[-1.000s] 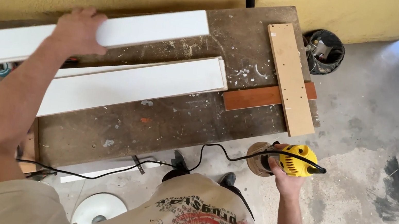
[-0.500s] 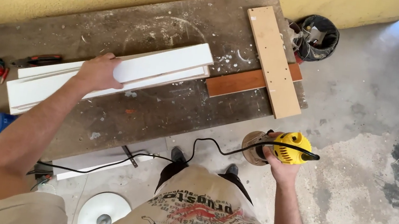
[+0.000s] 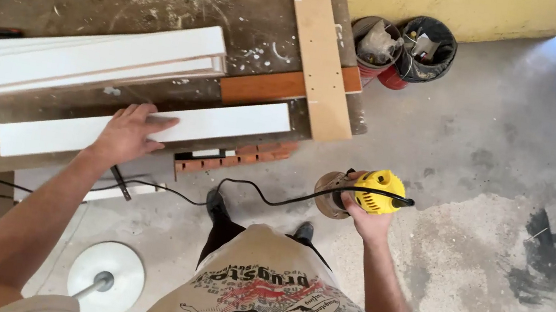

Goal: Using a handheld power router to trim and shape the edges of several white wooden panels on a workbench.

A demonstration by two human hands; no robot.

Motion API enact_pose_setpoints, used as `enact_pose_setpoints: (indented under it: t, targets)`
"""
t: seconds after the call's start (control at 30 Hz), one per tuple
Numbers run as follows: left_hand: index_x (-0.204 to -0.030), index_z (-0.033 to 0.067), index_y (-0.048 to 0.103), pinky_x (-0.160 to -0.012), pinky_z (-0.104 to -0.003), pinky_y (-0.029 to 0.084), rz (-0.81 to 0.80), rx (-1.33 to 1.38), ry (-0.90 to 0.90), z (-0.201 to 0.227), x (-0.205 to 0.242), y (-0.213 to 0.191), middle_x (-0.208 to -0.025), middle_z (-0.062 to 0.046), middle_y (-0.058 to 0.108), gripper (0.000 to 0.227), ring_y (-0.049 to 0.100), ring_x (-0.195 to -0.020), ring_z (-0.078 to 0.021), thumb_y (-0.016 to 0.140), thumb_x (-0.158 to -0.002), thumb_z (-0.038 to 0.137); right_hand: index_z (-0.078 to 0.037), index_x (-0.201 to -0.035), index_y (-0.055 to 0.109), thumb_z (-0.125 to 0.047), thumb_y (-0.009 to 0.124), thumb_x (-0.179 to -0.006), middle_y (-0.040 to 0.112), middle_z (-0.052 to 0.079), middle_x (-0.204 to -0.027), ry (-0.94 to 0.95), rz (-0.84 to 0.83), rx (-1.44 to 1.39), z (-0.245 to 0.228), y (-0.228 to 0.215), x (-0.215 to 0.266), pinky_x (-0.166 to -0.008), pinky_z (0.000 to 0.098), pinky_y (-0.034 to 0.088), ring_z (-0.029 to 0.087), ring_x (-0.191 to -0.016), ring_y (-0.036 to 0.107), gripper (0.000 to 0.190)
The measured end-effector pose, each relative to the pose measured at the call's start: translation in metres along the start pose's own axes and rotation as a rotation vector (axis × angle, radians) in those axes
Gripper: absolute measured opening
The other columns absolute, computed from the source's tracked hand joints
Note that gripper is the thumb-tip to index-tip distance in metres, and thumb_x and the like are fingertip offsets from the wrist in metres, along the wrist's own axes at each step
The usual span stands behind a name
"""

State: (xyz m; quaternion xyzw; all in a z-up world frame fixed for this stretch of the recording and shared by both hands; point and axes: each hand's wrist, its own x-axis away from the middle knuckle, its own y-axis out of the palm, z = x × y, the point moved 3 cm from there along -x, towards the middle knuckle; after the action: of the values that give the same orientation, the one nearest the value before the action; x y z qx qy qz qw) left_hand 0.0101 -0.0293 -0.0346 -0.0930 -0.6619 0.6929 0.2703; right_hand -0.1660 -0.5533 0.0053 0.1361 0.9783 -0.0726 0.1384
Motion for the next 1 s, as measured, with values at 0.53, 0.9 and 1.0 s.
enact_pose_setpoints:
  t: [0.53, 0.9, 1.0]
  targets:
    - [-0.144, 0.0583, 0.052, -0.114, -0.049, 0.04, 0.107, 0.262, 0.038, 0.085, -0.077, 0.081, -0.148, -0.009, 0.048, 0.054, 0.048, -0.139, -0.0352, 0.067, -0.093, 0.054, 0.001, -0.101, 0.072, 0.006, 0.083, -0.067, 0.074, 0.015, -0.097, 0.028, -0.05, 0.009, 0.02, -0.078, -0.008, -0.097, 0.0387, 0.05, 0.022, -0.092, 0.071, 0.036]
    - [-0.141, 0.0055, 0.062, -0.108, -0.052, 0.042, 0.537, 0.138, -0.108, 0.07, -0.086, 0.084, -0.131, -0.016, 0.06, 0.09, 0.058, -0.12, -0.0371, 0.077, -0.078, 0.068, 0.005, -0.105, 0.069, 0.009, 0.086, -0.062, 0.073, 0.021, -0.103, -0.006, -0.044, -0.029, 0.074, -0.074, -0.044, -0.1, 0.0457, 0.049, 0.029, -0.098, 0.071, 0.046]
    - [-0.144, 0.0031, 0.056, -0.109, -0.045, 0.042, 0.421, 0.222, -0.201, 0.094, -0.103, 0.069, -0.141, -0.015, 0.05, 0.101, 0.055, -0.125, -0.0352, 0.077, -0.074, 0.072, 0.008, -0.13, 0.058, 0.011, 0.087, -0.059, 0.063, 0.029, -0.131, -0.006, -0.09, -0.142, 0.103, -0.072, -0.057, -0.109, 0.0482, 0.044, 0.037, -0.121, 0.063, 0.077]
